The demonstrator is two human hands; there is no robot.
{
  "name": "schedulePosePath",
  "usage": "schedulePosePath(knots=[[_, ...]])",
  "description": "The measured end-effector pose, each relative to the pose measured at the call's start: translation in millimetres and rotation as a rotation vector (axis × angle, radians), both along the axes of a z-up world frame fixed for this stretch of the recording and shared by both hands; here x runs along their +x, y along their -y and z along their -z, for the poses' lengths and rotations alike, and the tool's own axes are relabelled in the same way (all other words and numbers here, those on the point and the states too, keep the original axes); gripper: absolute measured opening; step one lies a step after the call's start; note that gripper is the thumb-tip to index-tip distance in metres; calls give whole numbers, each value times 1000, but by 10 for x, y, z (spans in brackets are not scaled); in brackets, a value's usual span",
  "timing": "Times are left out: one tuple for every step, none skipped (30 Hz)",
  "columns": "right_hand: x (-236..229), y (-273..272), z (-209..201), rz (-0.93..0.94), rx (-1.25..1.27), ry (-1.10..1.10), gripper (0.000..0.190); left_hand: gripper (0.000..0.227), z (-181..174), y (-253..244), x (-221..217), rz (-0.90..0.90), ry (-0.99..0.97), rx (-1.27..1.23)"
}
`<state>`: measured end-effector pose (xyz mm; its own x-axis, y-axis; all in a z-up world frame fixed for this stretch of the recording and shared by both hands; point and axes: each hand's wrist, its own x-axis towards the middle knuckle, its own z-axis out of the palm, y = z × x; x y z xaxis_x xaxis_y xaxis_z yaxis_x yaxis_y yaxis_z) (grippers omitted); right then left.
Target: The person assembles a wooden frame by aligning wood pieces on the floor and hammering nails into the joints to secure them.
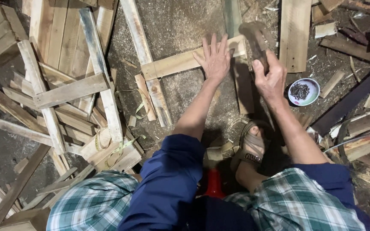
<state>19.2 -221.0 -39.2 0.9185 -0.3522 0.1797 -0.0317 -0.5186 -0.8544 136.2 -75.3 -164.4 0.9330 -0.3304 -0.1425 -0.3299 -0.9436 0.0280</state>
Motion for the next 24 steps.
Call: schedulePosePath(knots=[[32,-23,-8,-18,109,-69,31,63,-29,11,19,-5,-26,-26],[62,-45,-18,-39,217,-139,20,68,-60,22,36,-10,-52,-51],[72,-6,33,-39,218,-135,20,68,-103,27,42,-10,-48,-50],[83,35,87,-23,156,-206,30,65,-143,34,49,-12,-80,-71],[66,54,142,-5,98,-282,39,62,-182,18,22,-13,-118,-89],[33,12,19,-4,103,-285,39,62,-193,-4,16,-13,-121,-85],[19,7,-108,17,171,-283,40,62,-201,19,32,-20,-106,-82],[6,-1,-236,38,239,-282,41,62,-209,39,49,-27,-92,-79],[-47,11,-238,37,237,-284,41,62,-189,42,49,-29,-94,-80],[-102,23,-242,59,151,-202,45,62,-171,44,48,-29,-86,-71],[-153,37,-242,81,64,-116,50,62,-150,50,56,-29,-76,-63],[-186,78,-154,81,62,-116,50,62,-222,60,59,-30,-76,-64],[-222,116,-68,94,84,-117,48,60,-296,66,60,-50,-125,-88],[-258,154,16,107,106,-119,49,58,-373,72,61,-69,-174,-112],[-290,139,1,104,105,-112,49,58,-425,79,54,-71,-167,-114],[-321,127,-12,139,116,-141,47,61,-474,90,48,-106,-179,-265],[-384,124,-25,177,127,-176,45,70,-513,116,10,-137,-196,-417],[-381,129,-13,179,125,-175,45,70,-626,216,75,-135,-196,-420],[-428,117,-1,204,123,-187,45,78,-727,301,85,-235,-248,-379],[-477,109,10,229,120,-199,46,85,-827,389,96,-335,-298,-337],[-511,115,42,232,119,-200,46,85,-727,404,88,-331,-300,-339],[-546,122,69,216,145,-207,51,71,-633,419,80,-331,-213,-335],[-563,121,97,201,172,-212,56,58,-544,429,91,-328,-123,-332],[-564,138,98,205,172,-209,56,58,-587,439,88,-323,-122,-333]])
